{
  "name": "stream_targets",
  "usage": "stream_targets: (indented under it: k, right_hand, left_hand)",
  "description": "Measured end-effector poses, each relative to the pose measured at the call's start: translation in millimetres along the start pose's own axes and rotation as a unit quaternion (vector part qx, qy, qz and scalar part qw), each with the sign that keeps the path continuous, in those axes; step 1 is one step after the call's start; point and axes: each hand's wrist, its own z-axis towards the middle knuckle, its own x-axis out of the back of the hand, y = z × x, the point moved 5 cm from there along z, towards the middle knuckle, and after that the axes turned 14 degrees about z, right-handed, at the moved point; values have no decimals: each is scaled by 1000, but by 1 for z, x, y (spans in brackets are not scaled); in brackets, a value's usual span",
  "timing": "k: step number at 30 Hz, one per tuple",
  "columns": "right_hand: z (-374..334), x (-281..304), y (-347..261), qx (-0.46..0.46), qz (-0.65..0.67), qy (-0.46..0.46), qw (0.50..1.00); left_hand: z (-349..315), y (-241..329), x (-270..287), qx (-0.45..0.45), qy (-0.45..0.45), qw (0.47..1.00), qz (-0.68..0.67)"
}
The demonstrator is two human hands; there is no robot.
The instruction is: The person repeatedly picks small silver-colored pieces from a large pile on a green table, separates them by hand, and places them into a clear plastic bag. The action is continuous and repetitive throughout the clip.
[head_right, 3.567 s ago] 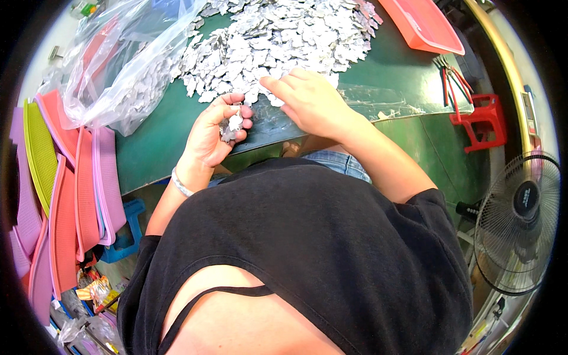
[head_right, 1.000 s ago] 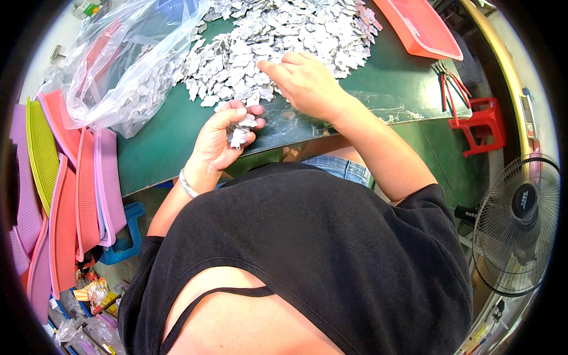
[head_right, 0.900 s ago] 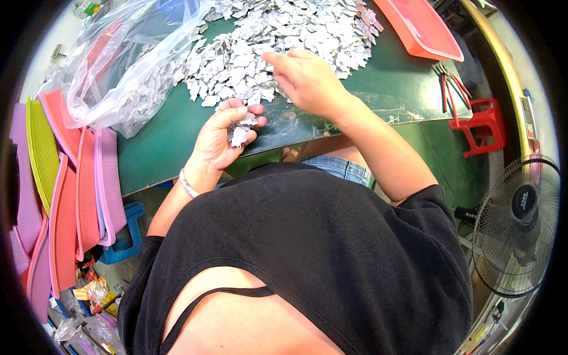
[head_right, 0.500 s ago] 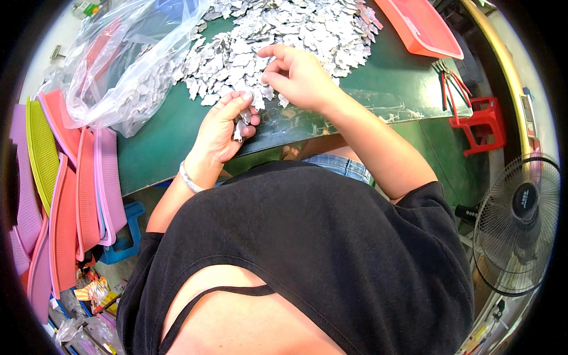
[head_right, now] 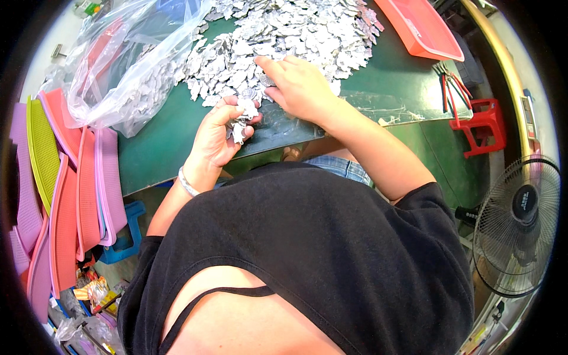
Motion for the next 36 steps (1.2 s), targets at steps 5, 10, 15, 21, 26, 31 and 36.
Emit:
stream_targets:
  k: [5,10,15,21,26,31,36]
  right_hand:
    - [-2,-3,9,8,-12,40,999]
    - [-4,8,15,-226,239,41,943]
    - [-6,3,21,-295,410,22,863]
    - [-3,10,-3,-291,476,-37,829]
    - [-9,28,-3,-61,94,-128,985]
    - [-16,23,-6,19,14,-118,993]
    - [-15,21,9,-89,153,-39,983]
  left_hand:
    - [1,0,-1,18,-44,999,-22]
    - [2,-2,0,12,-29,998,-57]
    - [4,-1,-4,6,-26,999,-39]
    - [9,0,-13,0,-34,999,-27]
    - [7,-1,-9,-2,-19,999,-25]
    - [4,1,-11,5,-19,1000,8]
    - [6,-3,-9,7,-13,1000,24]
